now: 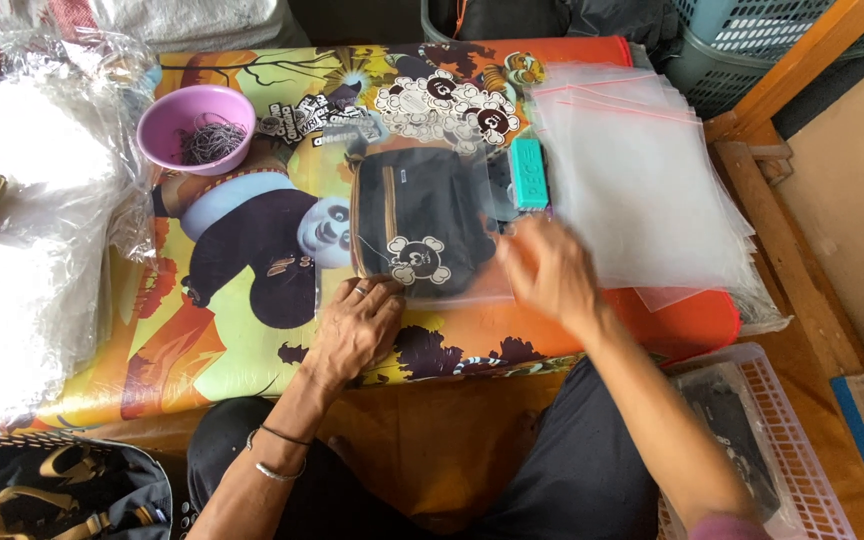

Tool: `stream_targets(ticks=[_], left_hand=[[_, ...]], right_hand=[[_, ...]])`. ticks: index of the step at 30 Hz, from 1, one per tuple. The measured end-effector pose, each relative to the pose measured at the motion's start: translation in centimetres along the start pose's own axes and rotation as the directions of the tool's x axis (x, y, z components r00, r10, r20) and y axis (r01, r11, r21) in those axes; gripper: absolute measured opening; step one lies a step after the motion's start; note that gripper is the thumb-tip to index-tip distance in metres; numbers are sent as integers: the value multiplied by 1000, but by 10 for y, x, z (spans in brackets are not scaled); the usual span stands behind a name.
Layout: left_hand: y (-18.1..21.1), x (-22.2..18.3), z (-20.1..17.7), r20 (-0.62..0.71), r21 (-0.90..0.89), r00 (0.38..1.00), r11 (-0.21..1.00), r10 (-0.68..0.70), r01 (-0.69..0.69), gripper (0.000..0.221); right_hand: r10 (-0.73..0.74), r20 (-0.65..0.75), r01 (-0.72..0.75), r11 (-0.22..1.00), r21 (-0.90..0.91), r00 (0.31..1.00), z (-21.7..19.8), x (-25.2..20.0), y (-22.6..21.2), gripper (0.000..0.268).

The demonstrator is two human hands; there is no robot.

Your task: Packing a small black pouch and other accessories into a clear plastic bag on a decorative mat.

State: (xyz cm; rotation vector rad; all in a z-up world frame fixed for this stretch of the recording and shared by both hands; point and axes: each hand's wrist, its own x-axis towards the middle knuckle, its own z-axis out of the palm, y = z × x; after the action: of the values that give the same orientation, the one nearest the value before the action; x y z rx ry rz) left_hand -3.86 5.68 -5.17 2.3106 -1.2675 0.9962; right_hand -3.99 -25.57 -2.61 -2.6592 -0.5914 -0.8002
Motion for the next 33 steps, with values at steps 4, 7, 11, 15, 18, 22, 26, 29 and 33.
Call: stream_targets(ticks=[4,7,11,15,18,22,26,29,33], left_hand=[[14,6,-6,12,-39,1000,999,0,1,23],[9,-17,25,2,0,1000,1000,27,-27,41],[7,-27,25,40,-14,998,999,44,-43,39],[13,-29,20,68,-30,997,999,42,-40,40],[11,-30,21,67,-25,997,999,29,-27,37],[9,-27,21,9,-32,1000,999,-11,11,25],[2,-25,25,36,-59,992,990,-122,124,23],[-3,-27,39,-37,-68,988,987,-150,147,15],[3,-12,23,-55,-148,975,968,-213,203,11]], right_hand=[[318,-5,-305,906,-292,948,31,33,66,53],[538,217,-460,827,-323,814,55,54,86,53],[589,202,-511,793,-332,783,75,62,97,59],[562,125,-484,788,-381,817,77,54,97,48],[549,112,-491,808,-326,829,78,50,99,48],[506,82,-474,845,-249,858,67,46,82,51],[269,-85,-281,934,-220,959,23,48,22,45],[-27,-135,44,992,118,990,3,36,-22,22],[-269,165,239,954,181,949,-10,11,-64,26]])
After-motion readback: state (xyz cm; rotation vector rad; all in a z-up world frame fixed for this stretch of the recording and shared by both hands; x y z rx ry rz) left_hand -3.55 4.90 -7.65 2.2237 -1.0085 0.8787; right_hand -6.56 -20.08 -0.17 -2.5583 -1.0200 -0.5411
